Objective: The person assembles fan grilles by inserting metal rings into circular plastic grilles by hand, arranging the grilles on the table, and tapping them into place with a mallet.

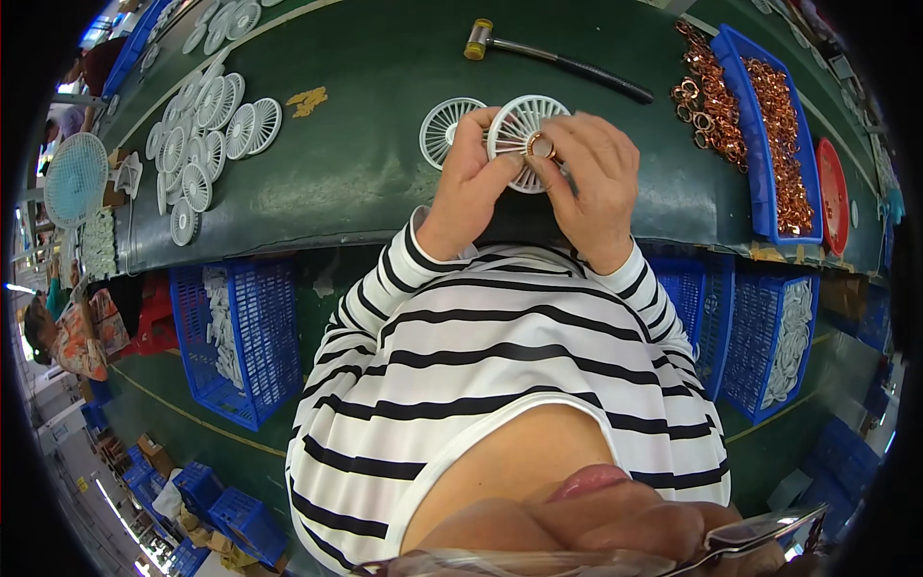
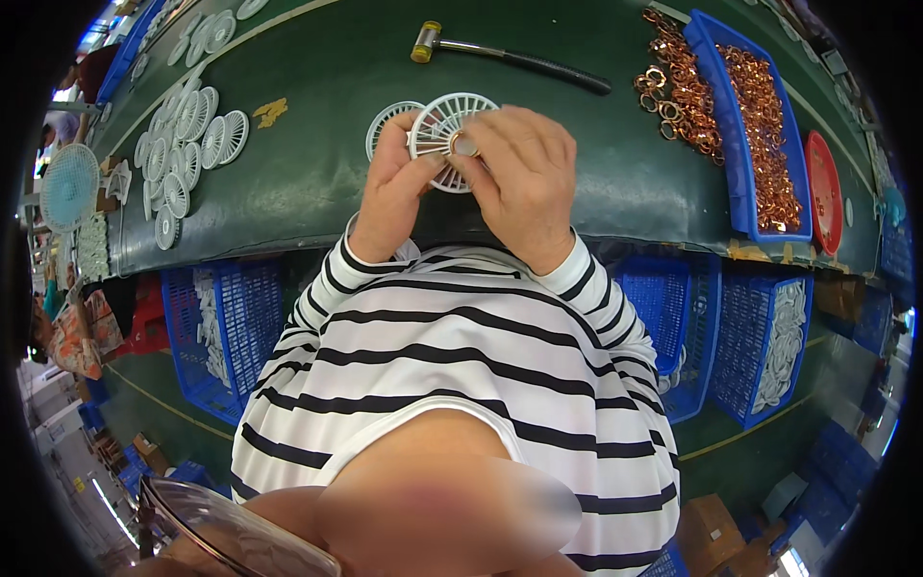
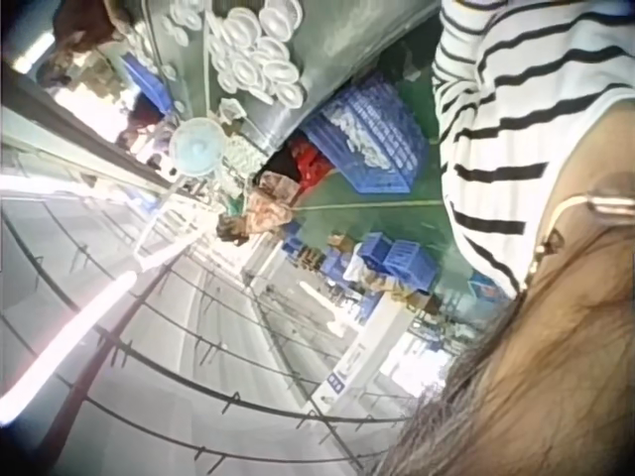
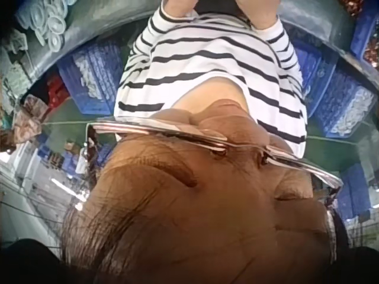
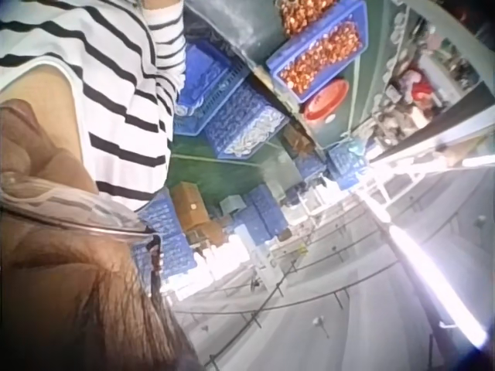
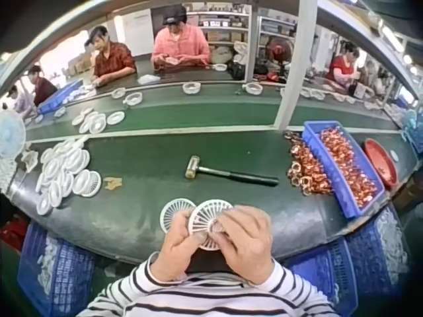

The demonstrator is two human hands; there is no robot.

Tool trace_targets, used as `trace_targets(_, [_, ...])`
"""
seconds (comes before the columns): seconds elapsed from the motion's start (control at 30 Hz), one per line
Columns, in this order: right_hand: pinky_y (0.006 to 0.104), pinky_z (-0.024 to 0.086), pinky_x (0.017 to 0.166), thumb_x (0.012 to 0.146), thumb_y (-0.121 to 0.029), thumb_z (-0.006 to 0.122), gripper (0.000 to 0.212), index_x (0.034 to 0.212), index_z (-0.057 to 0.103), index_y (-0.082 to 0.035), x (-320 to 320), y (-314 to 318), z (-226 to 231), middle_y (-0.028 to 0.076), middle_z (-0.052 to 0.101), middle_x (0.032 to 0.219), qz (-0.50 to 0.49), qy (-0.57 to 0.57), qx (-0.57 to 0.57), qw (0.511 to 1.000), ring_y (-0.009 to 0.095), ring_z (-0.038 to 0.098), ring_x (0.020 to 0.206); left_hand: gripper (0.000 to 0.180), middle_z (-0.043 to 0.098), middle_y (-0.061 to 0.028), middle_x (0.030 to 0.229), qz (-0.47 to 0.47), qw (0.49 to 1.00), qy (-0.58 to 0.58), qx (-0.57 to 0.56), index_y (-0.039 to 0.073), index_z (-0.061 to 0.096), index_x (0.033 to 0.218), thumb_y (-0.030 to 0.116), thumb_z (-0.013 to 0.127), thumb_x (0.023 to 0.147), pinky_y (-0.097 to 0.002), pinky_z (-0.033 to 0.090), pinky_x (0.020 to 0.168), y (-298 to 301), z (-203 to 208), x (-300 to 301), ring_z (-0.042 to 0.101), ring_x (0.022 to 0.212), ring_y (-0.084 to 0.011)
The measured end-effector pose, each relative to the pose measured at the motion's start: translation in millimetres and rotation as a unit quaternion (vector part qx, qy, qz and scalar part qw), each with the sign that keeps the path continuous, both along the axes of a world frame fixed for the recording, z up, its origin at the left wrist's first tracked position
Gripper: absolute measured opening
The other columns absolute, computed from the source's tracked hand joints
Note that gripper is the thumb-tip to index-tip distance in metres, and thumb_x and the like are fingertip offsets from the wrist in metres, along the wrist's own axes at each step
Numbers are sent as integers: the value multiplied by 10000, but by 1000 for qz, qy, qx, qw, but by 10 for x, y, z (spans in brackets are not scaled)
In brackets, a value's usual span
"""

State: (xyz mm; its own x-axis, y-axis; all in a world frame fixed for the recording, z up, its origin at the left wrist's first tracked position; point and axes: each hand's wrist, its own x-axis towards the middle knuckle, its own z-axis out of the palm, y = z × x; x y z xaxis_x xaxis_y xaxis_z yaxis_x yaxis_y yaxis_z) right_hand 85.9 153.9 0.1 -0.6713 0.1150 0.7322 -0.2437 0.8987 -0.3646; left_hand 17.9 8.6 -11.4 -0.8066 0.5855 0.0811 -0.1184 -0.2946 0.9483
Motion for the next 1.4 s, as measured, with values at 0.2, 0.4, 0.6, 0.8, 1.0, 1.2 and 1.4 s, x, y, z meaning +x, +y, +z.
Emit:
trace_targets(0.2, [458, 311, 1049, 740, -216, 763, 285, 1010, 718, -133, 174, 210, 163, -22, 658, 1190, 117, -66, 62, 989, 269, 490, 1259, 490, 591, -63, 1120, -127, 990, -59, -9, -19, 429, 1320, 187, 635, 926, -250, 490, 857, -88, 98, 36, 578, 982, -98])
trace_targets(0.4, [470, 396, 974, 729, -177, 778, 296, 1008, 714, -102, 303, 286, 61, 66, 670, 1149, 182, -51, -65, 980, 318, 566, 1182, 490, 595, -48, 1099, -162, 986, -45, 2, -14, 424, 1317, 144, 652, 912, -228, 492, 829, 2, 33, 91, 575, 957, -78])
trace_targets(0.6, [306, 492, 856, 810, -51, 681, 270, 1079, 679, -33, 415, 647, -34, 124, 653, 1157, 96, -77, -293, 948, 215, 630, 995, 354, 645, -165, 976, -29, 943, 325, -72, 62, 538, 1207, 124, 650, 877, -324, 542, 681, 320, -11, 252, 679, 763, -262])
trace_targets(0.8, [434, 492, 732, 892, -321, 623, 245, 944, 656, -84, 304, 1740, -555, 124, 626, 936, -410, -218, 11, 886, 321, 603, 888, 382, 637, -129, 1126, -53, 726, 654, -206, 130, 594, 1164, 146, 604, 783, -579, 296, 1063, 777, -135, 246, 581, 1126, -287])
trace_targets(1.0, [390, 484, 650, 924, -304, 606, 264, 872, 673, -54, 274, 1721, -594, 150, 655, 810, -263, -180, -63, 946, 328, 631, 729, 503, 446, -189, 1371, -42, 754, 618, -218, 168, 552, 1227, 297, 711, 768, -605, 201, 1111, 739, -216, 165, 339, 1362, -361])
trace_targets(1.2, [458, 485, 643, 955, -356, 519, 318, 946, 680, -81, 202, 1768, -552, 157, 661, 871, -346, -228, 21, 910, 377, 626, 761, 533, 546, -161, 1152, 251, 707, 582, -315, 88, 581, 1136, 183, 755, 642, -465, 414, 834, -70, 69, -793, 511, 1055, -343])
trace_targets(1.4, [467, 509, 682, 965, -357, 493, 310, 968, 677, -107, 197, 1873, -589, 132, 655, 927, -430, -208, 57, 877, 353, 631, 824, 688, 547, -241, 1238, 456, 488, 367, -648, 112, 484, 1328, 560, 606, 819, -605, 409, 874, -1747, -316, -1932, 506, 1140, -460])
